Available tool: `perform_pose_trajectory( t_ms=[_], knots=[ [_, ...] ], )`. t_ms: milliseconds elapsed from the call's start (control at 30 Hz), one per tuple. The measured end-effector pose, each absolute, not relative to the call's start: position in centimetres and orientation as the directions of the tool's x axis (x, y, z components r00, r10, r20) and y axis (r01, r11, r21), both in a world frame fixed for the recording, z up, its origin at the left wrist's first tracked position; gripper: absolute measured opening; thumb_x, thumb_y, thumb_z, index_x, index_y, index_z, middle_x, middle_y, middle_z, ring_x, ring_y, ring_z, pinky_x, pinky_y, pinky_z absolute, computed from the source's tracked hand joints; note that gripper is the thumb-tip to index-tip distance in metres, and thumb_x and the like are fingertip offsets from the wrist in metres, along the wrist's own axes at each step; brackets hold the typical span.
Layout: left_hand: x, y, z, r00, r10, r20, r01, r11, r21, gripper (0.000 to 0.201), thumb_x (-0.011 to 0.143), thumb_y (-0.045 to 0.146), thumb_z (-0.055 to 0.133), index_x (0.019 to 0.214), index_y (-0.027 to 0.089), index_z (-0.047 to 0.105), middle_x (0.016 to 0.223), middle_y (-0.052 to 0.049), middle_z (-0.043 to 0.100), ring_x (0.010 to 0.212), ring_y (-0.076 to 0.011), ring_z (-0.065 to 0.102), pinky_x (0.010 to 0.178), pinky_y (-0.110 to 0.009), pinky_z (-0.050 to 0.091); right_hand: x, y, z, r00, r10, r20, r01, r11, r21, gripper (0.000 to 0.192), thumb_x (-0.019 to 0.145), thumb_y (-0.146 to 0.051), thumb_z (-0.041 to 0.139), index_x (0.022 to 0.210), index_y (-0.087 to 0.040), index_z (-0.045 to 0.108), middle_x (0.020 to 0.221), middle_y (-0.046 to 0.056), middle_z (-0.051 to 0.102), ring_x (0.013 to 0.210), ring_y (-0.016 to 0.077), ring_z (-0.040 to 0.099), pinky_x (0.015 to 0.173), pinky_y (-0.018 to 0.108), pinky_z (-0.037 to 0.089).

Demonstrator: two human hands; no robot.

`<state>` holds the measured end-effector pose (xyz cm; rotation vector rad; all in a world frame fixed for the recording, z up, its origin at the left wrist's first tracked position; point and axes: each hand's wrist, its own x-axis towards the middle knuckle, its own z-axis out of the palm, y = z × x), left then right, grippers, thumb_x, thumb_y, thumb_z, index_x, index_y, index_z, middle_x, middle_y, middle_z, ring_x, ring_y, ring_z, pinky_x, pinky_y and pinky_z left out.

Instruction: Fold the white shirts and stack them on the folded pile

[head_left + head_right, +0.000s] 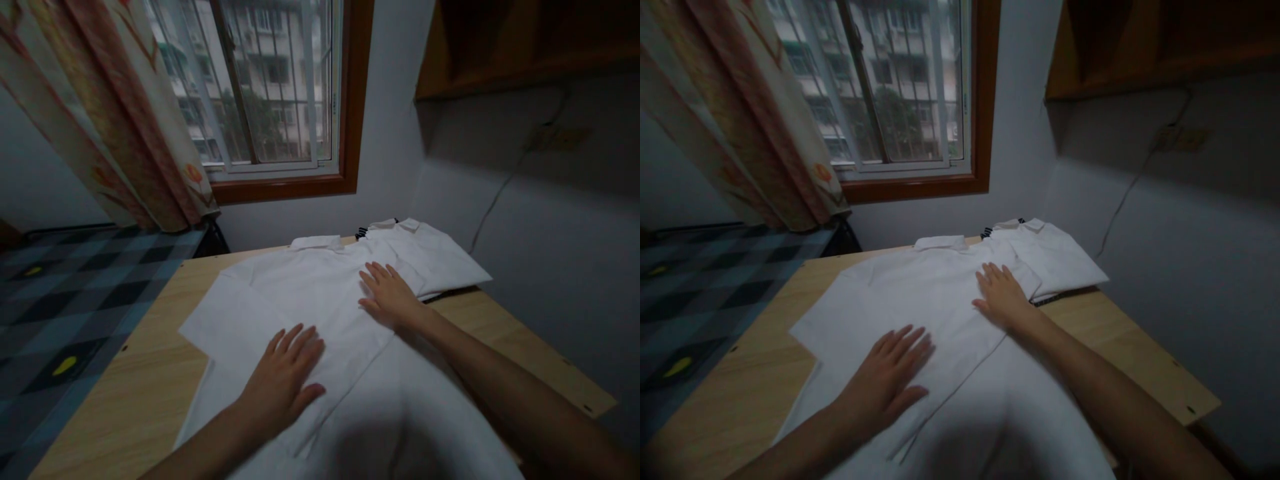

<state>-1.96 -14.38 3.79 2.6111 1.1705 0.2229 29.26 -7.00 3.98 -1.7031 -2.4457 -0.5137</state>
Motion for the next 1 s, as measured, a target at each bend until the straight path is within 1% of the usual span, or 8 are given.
perform_pose_trajectory(
  t_ms=[167, 333, 533, 667, 733, 833, 933, 1000],
  knots=[
    [-2.1, -15.5, 2.3, 0.805, 0.579, -0.127, 0.587, -0.749, 0.309, 0.078, 0.088, 0.067, 0.044, 0.154, 0.033, 0.022, 0.16, -0.01, 0.017, 0.146, -0.0367, 0.015, 0.115, -0.064, 0.01, 31.7, -4.4, -0.4, -0.276, 0.944, 0.18, 0.939, 0.226, 0.259, 0.068, 0.096, -0.054, 0.05, 0.144, -0.007, 0.041, 0.147, 0.023, 0.036, 0.138, 0.0342, 0.029, 0.113, 0.052, 0.02],
    [-2.9, -15.9, 2.6, 0.807, 0.574, -0.134, 0.584, -0.746, 0.319, 0.081, 0.081, 0.072, 0.051, 0.152, 0.041, 0.024, 0.161, -0.007, 0.014, 0.146, -0.0417, 0.012, 0.112, -0.07, 0.009, 34.8, -3.6, -1.5, -0.213, 0.944, 0.253, 0.952, 0.143, 0.272, 0.064, 0.098, -0.053, 0.046, 0.146, -0.011, 0.04, 0.15, 0.02, 0.031, 0.14, 0.0324, 0.026, 0.112, 0.059, 0.017],
    [-4.5, -17.0, 3.2, 0.803, 0.574, -0.16, 0.59, -0.733, 0.338, 0.087, 0.079, 0.071, 0.054, 0.153, 0.037, 0.024, 0.16, -0.009, 0.017, 0.146, -0.0414, 0.011, 0.112, -0.069, 0.006, 34.5, -5.0, -0.9, -0.222, 0.945, 0.242, 0.96, 0.169, 0.222, 0.055, 0.098, -0.042, 0.049, 0.141, -0.008, 0.046, 0.149, 0.02, 0.035, 0.14, 0.0337, 0.026, 0.113, 0.055, 0.021],
    [-6.6, -16.8, 2.5, 0.797, 0.602, -0.047, 0.535, -0.668, 0.517, 0.075, 0.083, 0.063, 0.058, 0.149, 0.035, 0.034, 0.158, -0.008, 0.028, 0.145, -0.0347, 0.023, 0.117, -0.058, 0.014, 34.9, -10.3, -1.5, -0.277, 0.928, 0.248, 0.961, 0.267, 0.076, 0.053, 0.097, -0.038, 0.049, 0.142, -0.011, 0.046, 0.15, 0.018, 0.034, 0.141, 0.0332, 0.024, 0.112, 0.055, 0.025],
    [-8.1, -15.0, 2.7, 0.651, 0.756, 0.072, 0.54, -0.527, 0.656, 0.062, 0.086, 0.056, 0.058, 0.142, 0.031, 0.047, 0.151, -0.009, 0.041, 0.139, -0.0298, 0.036, 0.115, -0.048, 0.029, 34.4, -13.8, -1.8, -0.314, 0.919, 0.237, 0.946, 0.323, 0.002, 0.053, 0.096, -0.038, 0.05, 0.143, -0.013, 0.045, 0.15, 0.017, 0.034, 0.141, 0.0329, 0.024, 0.113, 0.056, 0.026],
    [-11.1, -9.2, 4.4, 0.122, 0.973, 0.197, 0.576, -0.231, 0.784, 0.047, 0.085, 0.048, 0.06, 0.124, 0.023, 0.06, 0.135, -0.01, 0.056, 0.124, -0.0266, 0.053, 0.101, -0.039, 0.046, 31.4, -18.0, -1.4, -0.391, 0.899, 0.2, 0.9, 0.418, -0.122, 0.055, 0.095, -0.037, 0.053, 0.145, -0.015, 0.043, 0.151, 0.016, 0.033, 0.141, 0.0324, 0.025, 0.113, 0.055, 0.027],
    [-14.5, -1.7, 6.4, -0.081, 0.988, 0.129, 0.692, -0.037, 0.721, 0.046, 0.08, 0.037, 0.066, 0.119, 0.013, 0.06, 0.127, -0.016, 0.059, 0.117, -0.0292, 0.056, 0.098, -0.039, 0.045, 25.0, -20.0, 0.5, -0.592, 0.793, 0.143, 0.753, 0.608, -0.25, 0.064, 0.094, -0.041, 0.06, 0.148, -0.015, 0.039, 0.152, 0.018, 0.03, 0.141, 0.0324, 0.026, 0.114, 0.053, 0.027],
    [-16.5, 2.5, 6.8, -0.177, 0.98, 0.093, 0.768, 0.078, 0.635, 0.052, 0.079, 0.034, 0.068, 0.124, 0.009, 0.056, 0.128, -0.018, 0.058, 0.112, -0.0284, 0.058, 0.094, -0.037, 0.046, 19.5, -20.1, 2.0, -0.772, 0.618, 0.15, 0.558, 0.772, -0.305, 0.074, 0.092, -0.052, 0.064, 0.148, -0.014, 0.036, 0.152, 0.018, 0.03, 0.14, 0.031, 0.027, 0.115, 0.049, 0.027]
  ],
)
